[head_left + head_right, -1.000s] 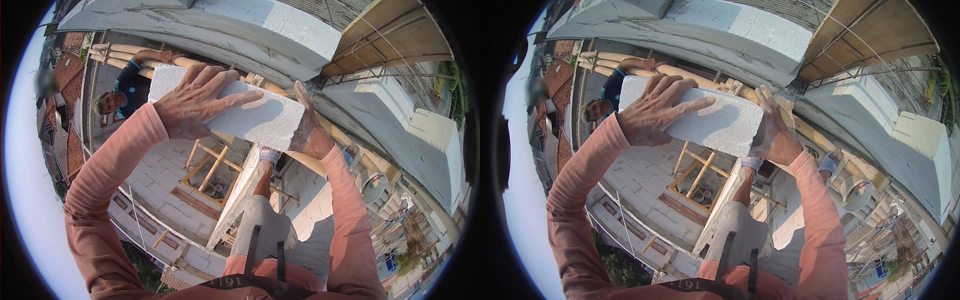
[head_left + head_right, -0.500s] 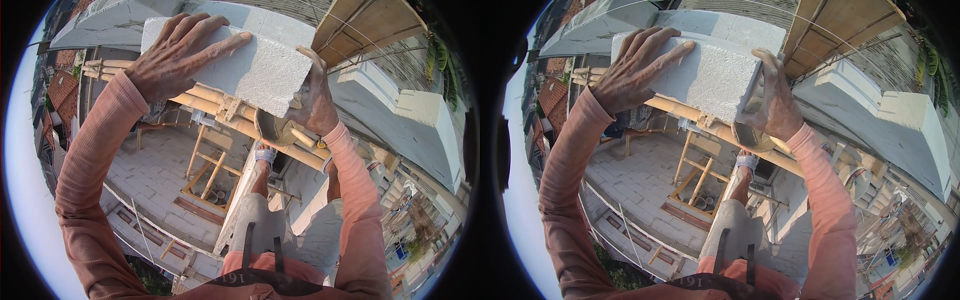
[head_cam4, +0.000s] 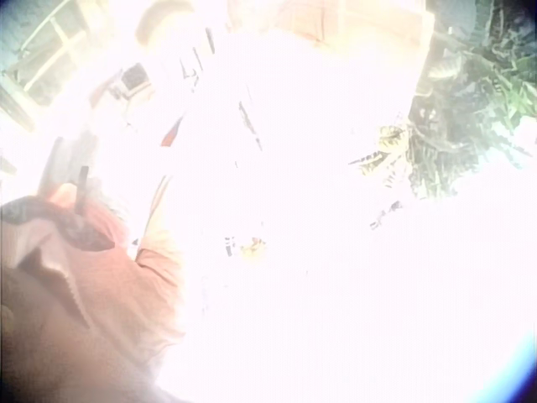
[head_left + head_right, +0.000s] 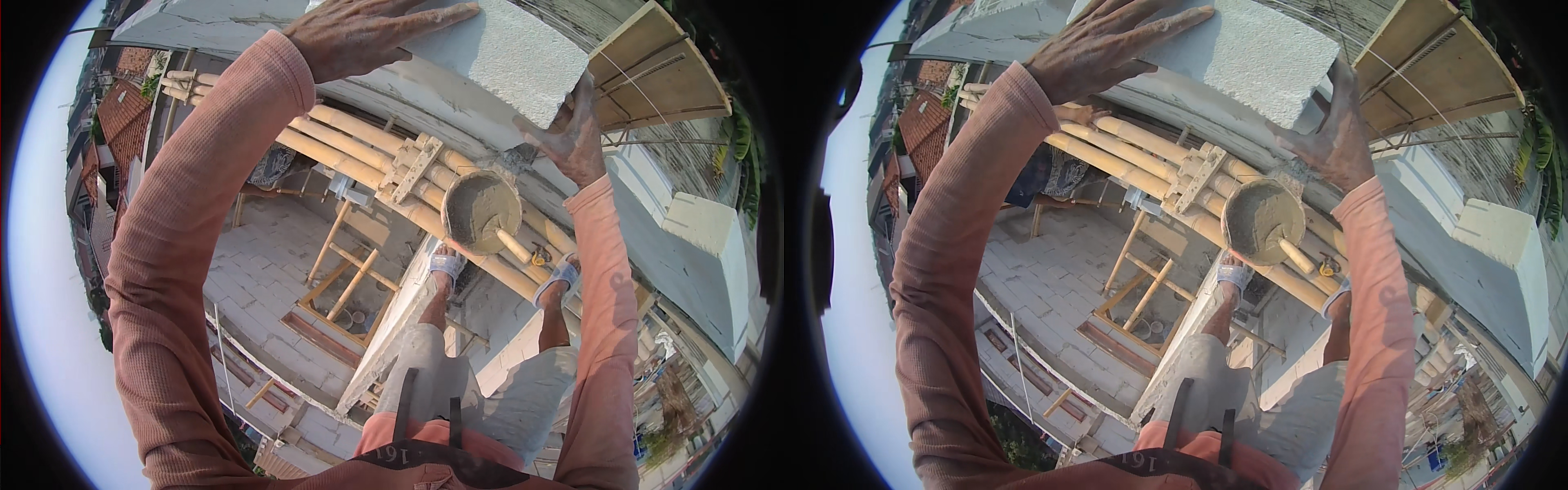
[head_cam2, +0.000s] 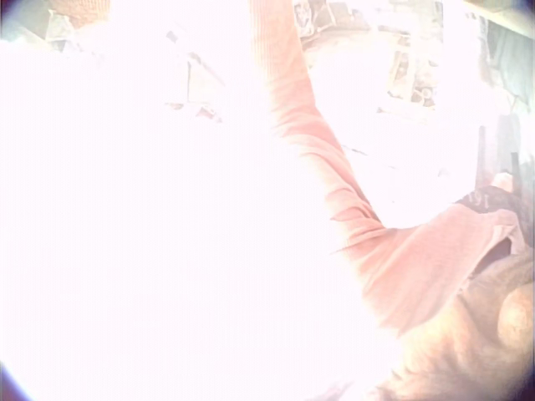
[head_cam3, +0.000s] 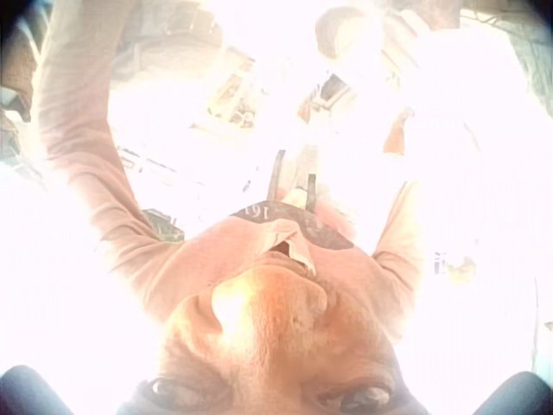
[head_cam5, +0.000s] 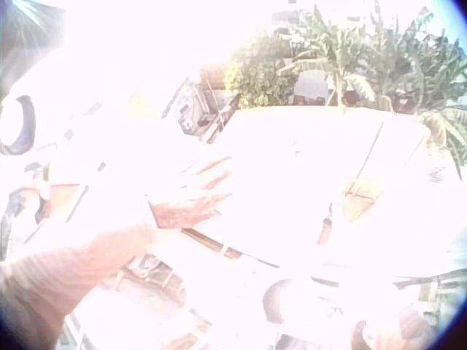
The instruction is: The person lays a white block on a wall, measures it using a tape measure, taps it with a hammer, and applies mortar using a trowel.
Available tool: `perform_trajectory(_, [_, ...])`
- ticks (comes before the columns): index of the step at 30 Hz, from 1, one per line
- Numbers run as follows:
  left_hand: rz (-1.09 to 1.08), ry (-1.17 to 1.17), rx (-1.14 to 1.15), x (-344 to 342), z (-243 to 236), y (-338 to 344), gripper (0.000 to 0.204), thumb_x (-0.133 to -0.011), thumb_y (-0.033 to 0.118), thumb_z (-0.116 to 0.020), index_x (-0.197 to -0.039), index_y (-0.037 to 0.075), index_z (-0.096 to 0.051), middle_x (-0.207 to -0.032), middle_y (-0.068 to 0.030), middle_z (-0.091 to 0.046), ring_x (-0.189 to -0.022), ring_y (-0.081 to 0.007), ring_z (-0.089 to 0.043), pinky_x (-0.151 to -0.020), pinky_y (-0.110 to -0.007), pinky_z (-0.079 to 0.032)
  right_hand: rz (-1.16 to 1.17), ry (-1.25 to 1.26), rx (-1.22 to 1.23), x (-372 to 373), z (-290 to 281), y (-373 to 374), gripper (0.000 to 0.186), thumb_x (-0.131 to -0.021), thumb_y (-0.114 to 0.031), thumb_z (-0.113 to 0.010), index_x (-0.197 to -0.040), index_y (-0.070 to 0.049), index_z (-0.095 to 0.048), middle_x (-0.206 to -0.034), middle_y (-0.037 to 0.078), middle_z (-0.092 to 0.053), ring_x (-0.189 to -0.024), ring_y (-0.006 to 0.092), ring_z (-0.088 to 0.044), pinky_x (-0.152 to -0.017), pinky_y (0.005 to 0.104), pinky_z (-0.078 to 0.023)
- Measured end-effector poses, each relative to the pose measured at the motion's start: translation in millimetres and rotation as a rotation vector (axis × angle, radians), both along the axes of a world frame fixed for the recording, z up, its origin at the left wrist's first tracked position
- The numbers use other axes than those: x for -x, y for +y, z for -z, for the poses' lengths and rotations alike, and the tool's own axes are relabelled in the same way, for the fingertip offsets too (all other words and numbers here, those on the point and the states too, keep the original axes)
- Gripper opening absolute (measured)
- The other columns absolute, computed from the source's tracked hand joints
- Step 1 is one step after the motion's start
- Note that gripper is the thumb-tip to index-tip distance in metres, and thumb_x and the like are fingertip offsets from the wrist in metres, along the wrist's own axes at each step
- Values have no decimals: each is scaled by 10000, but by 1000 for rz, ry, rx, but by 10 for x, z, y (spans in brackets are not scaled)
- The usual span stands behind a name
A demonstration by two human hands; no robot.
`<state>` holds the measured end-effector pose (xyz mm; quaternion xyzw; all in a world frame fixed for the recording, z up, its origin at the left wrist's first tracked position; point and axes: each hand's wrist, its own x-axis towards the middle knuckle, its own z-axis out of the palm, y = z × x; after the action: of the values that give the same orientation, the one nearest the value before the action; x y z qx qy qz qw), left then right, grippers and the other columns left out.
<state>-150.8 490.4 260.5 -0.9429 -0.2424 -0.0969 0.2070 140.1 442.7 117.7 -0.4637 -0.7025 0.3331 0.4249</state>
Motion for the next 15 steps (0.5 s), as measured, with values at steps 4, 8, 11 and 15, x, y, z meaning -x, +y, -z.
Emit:
perform_trajectory(4, [-121,-189,23,112,157,-52,711,-857,221,-730,-1498,260,-423,-1515,-110,-398,-1394,-357,-372,-1197,-503,-291,22,-58,13,-120,-129,209,1054,-660,-343,-891,-1481,-22,-313,-1351,176,-496,-1237,283,-544,-1024,412,-492])
perform_trajectory(8, [-474,-473,209,531,859,-192,699,-958,388,-631,-1539,150,-325,-1580,-145,-293,-1439,-408,-299,-1183,-510,-300,-45,59,181,-87,-279,310,1090,-653,-374,-889,-1509,-62,-291,-1417,215,-453,-1364,348,-423,-1130,488,-395])
perform_trajectory(11, [-912,-1311,928,449,1163,-171,1073,-898,626,-603,-1575,63,11,-1621,-236,-73,-1495,-442,-119,-1194,-538,-236,-36,140,275,-66,-237,345,1084,-664,-408,-881,-1506,-59,-295,-1403,213,-473,-1354,360,-432,-1141,477,-379])
perform_trajectory(15, [-704,-1607,1281,350,1357,227,1012,-935,729,-374,-1574,126,128,-1641,-182,126,-1513,-387,102,-1208,-574,-60,-76,-58,117,-40,-152,616,1003,-712,-421,-849,-1487,-57,-326,-1378,211,-494,-1339,360,-447,-1110,468,-413])
